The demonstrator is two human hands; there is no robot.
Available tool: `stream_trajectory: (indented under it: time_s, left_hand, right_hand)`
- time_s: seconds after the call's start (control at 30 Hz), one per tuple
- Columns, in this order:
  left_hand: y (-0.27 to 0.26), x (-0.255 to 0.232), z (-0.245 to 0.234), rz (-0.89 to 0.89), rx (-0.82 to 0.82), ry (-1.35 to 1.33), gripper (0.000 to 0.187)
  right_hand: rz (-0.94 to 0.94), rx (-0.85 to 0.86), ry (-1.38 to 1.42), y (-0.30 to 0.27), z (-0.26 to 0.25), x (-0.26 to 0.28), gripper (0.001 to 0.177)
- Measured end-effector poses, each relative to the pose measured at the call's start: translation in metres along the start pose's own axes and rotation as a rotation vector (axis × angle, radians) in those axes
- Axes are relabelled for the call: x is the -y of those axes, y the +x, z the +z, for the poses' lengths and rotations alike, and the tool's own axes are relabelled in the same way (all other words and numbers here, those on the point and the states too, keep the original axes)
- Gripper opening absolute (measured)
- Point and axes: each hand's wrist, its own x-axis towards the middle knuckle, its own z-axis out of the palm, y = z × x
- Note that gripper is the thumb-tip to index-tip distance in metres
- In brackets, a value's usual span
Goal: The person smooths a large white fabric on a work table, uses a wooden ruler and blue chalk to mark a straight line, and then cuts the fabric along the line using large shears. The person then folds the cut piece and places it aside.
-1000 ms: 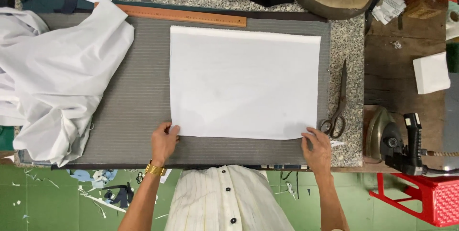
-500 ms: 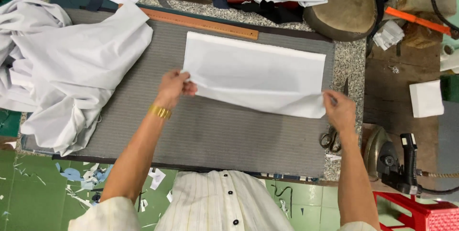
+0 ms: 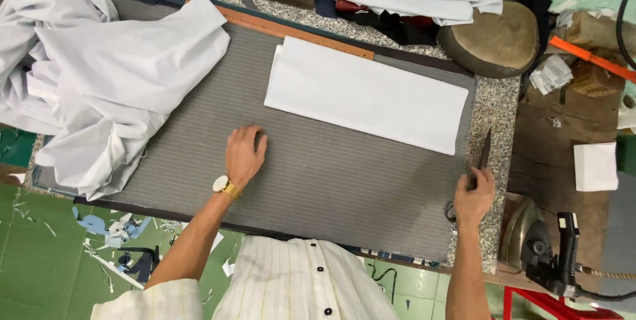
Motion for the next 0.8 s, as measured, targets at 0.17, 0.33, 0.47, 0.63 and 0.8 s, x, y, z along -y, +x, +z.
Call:
stream_trajectory:
  time_s: [0.17, 0.33, 0.47, 0.63, 0.8]
  left_hand:
    - [-0.015, 0.013, 0.012, -0.016, -0.050, 0.083, 0.029]
    - [0.019, -0.002, 0.038, -0.097, -0.153, 0.009, 0.046]
    - [0.032, -0.006, 0.075, -0.125, -0.238, 0.032, 0.057]
    - [-0.004, 0.020, 0.072, 0.089, -0.246, 0.139, 0.057]
    - [-0.044, 0.066, 0.038, 0.132, -0.123, 0.156, 0.051]
  right_hand:
    - [-0.028, -0.079, -0.060, -0.022, 0.005, -0.024, 0.027]
    - [-0.115, -0.118, -0.158, -0.020, 0.031, -0.035, 0.037]
    - [0.020, 0.028, -0.195, -0.011, 0.042, -0.030, 0.048]
    - [0.090, -0.008, -0.150, -0.023, 0.057, -0.027, 0.041]
    - [-0.006, -0.064, -0.152, -0.048, 0.056, -0.024, 0.027]
